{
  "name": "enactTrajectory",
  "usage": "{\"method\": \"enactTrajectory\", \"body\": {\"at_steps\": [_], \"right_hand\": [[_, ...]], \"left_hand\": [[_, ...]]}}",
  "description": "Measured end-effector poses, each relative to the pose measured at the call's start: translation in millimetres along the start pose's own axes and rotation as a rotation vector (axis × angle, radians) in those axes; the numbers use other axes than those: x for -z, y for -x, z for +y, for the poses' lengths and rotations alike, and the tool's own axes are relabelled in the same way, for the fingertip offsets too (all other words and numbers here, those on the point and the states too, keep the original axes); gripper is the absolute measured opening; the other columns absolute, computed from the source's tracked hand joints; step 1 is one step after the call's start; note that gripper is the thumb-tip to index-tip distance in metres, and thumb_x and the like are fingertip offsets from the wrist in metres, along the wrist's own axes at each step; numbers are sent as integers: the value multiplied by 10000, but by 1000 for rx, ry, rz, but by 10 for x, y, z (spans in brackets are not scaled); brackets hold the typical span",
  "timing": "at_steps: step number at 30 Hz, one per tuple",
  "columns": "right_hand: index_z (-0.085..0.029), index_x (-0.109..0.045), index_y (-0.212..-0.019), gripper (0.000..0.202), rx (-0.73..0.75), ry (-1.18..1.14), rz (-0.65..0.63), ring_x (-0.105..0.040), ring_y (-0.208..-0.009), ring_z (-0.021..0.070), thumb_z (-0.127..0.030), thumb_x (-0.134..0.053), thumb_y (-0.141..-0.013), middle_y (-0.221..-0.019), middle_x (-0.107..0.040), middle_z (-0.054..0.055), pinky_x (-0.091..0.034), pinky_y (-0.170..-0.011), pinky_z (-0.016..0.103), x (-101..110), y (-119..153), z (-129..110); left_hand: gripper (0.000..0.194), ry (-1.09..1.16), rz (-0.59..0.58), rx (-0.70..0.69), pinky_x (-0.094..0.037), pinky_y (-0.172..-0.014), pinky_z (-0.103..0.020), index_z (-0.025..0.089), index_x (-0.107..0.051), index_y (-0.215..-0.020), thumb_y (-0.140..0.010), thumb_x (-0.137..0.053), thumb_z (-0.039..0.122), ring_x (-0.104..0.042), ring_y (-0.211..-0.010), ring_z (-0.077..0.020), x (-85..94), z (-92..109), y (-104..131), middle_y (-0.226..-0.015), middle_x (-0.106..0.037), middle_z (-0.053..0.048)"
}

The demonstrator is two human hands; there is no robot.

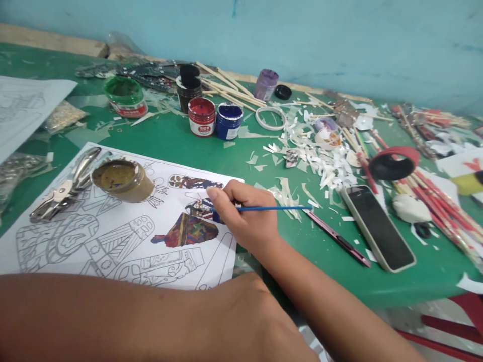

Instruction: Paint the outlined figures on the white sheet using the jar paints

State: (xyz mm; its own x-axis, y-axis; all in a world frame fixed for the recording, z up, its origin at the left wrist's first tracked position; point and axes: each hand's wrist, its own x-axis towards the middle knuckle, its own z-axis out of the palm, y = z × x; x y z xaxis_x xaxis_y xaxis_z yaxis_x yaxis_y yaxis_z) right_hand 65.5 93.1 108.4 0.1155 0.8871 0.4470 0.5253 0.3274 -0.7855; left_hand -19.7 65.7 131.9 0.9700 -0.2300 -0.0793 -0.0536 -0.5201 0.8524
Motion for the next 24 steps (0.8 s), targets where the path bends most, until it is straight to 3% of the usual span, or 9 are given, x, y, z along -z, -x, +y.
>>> {"method": "enactTrajectory", "body": {"at_steps": [10, 19, 24], "right_hand": [[-195, -426, -479, 459, 12, 22, -14, -450, -429, 71, -264, -618, -890, -442, -519, -26, -308, -448, 235, -24, 10, 8], [-205, -455, -501, 466, 63, -125, 75, -476, -428, 81, -333, -613, -920, -445, -509, -37, -373, -465, 241, 23, -159, -10], [-213, -383, -483, 508, 64, -161, 117, -427, -403, 76, -338, -634, -906, -418, -431, -54, -327, -440, 245, -67, -193, 39]], "left_hand": [[373, 46, 68, -39, -242, -430, -247, 181, -560, -739, -999, -450, 424, -509, -610, -68, -56, -70, -9, -712, -610, 78], [331, 22, 43, -10, -239, -401, -236, 200, -618, -817, -993, -467, 436, -508, -601, -68, -22, -37, 27, -753, -630, 86], [302, 89, 190, -127, -234, -416, -226, 199, -654, -869, -1008, -465, 388, -522, -608, -63, -141, -135, 32, -787, -653, 80]]}}
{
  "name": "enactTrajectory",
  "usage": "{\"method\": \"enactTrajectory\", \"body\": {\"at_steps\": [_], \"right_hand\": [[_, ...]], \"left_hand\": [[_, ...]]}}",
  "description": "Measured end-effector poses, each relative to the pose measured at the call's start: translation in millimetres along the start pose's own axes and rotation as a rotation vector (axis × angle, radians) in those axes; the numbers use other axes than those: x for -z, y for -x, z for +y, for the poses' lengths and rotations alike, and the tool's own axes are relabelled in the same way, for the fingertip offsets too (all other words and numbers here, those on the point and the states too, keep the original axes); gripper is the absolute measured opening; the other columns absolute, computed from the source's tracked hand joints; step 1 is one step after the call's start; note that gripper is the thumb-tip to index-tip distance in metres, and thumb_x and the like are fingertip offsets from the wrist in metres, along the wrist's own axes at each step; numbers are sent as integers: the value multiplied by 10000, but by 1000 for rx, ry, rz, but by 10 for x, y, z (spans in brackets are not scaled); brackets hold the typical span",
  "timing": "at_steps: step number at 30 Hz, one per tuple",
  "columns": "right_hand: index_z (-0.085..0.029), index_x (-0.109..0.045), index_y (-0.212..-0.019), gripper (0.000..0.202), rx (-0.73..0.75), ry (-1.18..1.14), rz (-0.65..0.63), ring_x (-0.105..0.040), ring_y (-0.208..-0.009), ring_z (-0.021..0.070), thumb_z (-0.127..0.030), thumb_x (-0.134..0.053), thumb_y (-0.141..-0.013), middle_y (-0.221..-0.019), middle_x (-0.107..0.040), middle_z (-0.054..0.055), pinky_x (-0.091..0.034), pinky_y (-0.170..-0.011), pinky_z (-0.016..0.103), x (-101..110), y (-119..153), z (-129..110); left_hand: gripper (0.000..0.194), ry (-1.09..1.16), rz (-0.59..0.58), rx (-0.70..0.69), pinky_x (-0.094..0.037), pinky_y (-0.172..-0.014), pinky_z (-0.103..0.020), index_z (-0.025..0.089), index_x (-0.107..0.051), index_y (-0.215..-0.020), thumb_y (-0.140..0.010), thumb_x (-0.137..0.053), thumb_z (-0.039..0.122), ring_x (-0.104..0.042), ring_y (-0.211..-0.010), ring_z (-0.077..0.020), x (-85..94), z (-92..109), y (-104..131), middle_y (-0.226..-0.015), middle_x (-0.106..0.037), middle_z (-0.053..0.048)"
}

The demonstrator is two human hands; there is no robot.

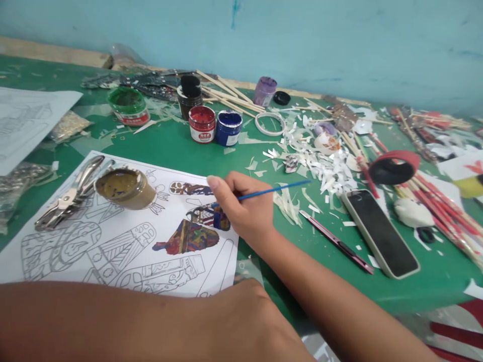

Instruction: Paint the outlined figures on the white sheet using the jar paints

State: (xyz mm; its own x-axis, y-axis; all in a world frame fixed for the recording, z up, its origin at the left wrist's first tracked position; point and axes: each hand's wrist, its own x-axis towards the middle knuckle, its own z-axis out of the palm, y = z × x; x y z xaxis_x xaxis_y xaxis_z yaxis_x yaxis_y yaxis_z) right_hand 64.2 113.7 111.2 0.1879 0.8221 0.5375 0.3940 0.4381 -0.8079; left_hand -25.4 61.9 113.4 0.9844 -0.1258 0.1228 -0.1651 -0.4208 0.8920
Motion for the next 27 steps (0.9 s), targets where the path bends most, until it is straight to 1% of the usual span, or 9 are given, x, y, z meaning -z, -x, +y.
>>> {"method": "enactTrajectory", "body": {"at_steps": [1, 3, 7, 11, 14, 17, 20, 27], "right_hand": [[-212, -381, -478, 505, -14, 21, 6, -415, -397, 72, -313, -636, -902, -411, -424, -56, -317, -433, 242, -11, 14, 9], [-209, -386, -469, 495, -31, 59, -5, -402, -395, 67, -276, -640, -888, -404, -425, -56, -304, -423, 234, -24, 40, 20], [-201, -382, -456, 493, -13, 71, 5, -372, -394, 54, -262, -641, -871, -397, -419, -56, -277, -407, 219, -37, 56, 28], [-196, -381, -456, 482, -34, 87, -46, -346, -397, 50, -245, -637, -861, -401, -404, -58, -260, -404, 218, -51, 55, 41], [-195, -370, -454, 485, -15, 87, -20, -326, -400, 46, -232, -632, -860, -401, -389, -62, -255, -402, 212, -55, 61, 62], [-192, -384, -460, 479, -2, 84, -11, -341, -405, 47, -239, -639, -862, -406, -398, -61, -271, -408, 206, -55, 68, 80], [-190, -375, -458, 482, 4, 86, -25, -315, -399, 41, -231, -642, -857, -403, -389, -64, -241, -399, 209, -50, 70, 84], [-193, -368, -459, 479, -7, 100, -39, -325, -399, 45, -237, -629, -858, -405, -389, -61, -250, -401, 211, -42, 59, 58]], "left_hand": [[286, 11, 17, -22, -236, -422, -227, 201, -662, -895, -1010, -468, 377, -530, -620, -62, -16, -15, 3, -815, -665, 80], [259, 12, 0, -12, -237, -427, -237, 208, -671, -934, -1002, -487, 377, -526, -615, -64, -26, -25, 0, -846, -676, 82], [296, -18, -38, 63, -226, -428, -255, 213, -649, -889, -996, -473, 426, -509, -604, -72, 11, 8, -17, -789, -649, 83], [297, -30, -60, 58, -235, -447, -252, 218, -637, -918, -1013, -448, 426, -527, -636, -66, 32, 28, -25, -832, -663, 84], [326, -35, -66, 54, -240, -458, -251, 198, -617, -859, -1017, -446, 426, -530, -641, -64, 18, 23, -21, -803, -655, 77], [336, -30, -30, 24, -208, -446, -260, 199, -609, -847, -1016, -439, 435, -500, -594, -68, -10, 3, -6, -762, -627, 72], [313, -22, 2, 17, -189, -445, -266, 210, -620, -872, -1011, -441, 427, -483, -580, -72, -29, -8, 5, -765, -619, 75], [292, -38, -58, 66, -220, -467, -261, 224, -632, -922, -1010, -457, 440, -489, -619, -73, 7, 26, -11, -809, -633, 84]]}}
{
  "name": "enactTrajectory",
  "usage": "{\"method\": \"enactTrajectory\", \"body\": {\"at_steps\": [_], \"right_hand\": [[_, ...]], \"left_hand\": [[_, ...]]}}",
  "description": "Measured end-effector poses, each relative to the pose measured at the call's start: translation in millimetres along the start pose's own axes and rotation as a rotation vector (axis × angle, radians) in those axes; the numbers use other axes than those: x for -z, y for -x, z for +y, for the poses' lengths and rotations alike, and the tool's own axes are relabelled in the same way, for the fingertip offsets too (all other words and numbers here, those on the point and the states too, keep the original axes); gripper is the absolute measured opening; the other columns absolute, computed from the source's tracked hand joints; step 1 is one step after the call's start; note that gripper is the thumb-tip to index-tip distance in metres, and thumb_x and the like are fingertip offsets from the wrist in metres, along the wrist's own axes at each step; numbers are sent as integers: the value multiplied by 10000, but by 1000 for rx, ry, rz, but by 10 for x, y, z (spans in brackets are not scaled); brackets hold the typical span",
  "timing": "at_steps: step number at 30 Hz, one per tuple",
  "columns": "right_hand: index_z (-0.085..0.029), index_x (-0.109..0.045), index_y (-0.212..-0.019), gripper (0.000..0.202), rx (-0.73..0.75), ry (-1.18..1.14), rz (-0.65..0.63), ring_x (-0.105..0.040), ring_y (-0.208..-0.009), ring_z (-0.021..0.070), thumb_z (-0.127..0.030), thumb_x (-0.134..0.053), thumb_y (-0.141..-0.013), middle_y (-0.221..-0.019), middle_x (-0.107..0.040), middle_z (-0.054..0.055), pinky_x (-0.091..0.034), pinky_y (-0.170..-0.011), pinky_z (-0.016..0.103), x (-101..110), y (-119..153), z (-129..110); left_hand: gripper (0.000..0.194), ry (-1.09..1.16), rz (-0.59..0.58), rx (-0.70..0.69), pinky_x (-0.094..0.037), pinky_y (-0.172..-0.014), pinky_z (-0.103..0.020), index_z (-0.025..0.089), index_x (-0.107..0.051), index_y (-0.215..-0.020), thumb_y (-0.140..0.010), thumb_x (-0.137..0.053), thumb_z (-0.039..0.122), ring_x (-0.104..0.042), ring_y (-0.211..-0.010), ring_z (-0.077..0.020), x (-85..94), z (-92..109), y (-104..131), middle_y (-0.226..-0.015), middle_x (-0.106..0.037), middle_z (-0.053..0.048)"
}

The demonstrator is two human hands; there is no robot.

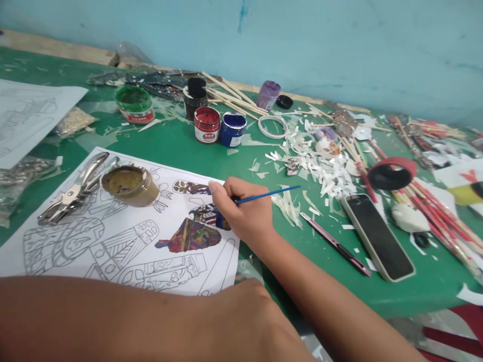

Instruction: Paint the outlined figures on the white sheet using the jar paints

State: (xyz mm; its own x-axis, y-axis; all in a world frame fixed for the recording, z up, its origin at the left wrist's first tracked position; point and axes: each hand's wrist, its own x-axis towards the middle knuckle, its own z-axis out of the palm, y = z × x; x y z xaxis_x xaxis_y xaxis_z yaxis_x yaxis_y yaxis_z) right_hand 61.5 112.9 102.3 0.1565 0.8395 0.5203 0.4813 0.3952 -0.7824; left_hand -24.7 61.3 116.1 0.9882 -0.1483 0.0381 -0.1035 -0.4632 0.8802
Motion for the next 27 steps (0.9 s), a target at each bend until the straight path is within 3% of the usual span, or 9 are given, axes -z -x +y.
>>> {"method": "enactTrajectory", "body": {"at_steps": [13, 27], "right_hand": [[-204, -346, -466, 478, -60, 12, -29, -325, -415, 55, -261, -612, -860, -408, -378, -59, -265, -420, 222, 5, -18, -44], [-203, -343, -472, 478, -50, -2, -25, -327, -411, 52, -266, -614, -861, -409, -374, -61, -260, -415, 218, -2, -19, -29]], "left_hand": [[323, 26, 46, -69, -202, -436, -255, 199, -589, -819, -1004, -445, 421, -527, -598, -70, -83, -80, 6, -727, -611, 72], [309, 37, 124, -171, -246, -444, -236, 214, -590, -862, -1015, -409, 413, -551, -616, -72, -165, -178, 7, -766, -637, 67]]}}
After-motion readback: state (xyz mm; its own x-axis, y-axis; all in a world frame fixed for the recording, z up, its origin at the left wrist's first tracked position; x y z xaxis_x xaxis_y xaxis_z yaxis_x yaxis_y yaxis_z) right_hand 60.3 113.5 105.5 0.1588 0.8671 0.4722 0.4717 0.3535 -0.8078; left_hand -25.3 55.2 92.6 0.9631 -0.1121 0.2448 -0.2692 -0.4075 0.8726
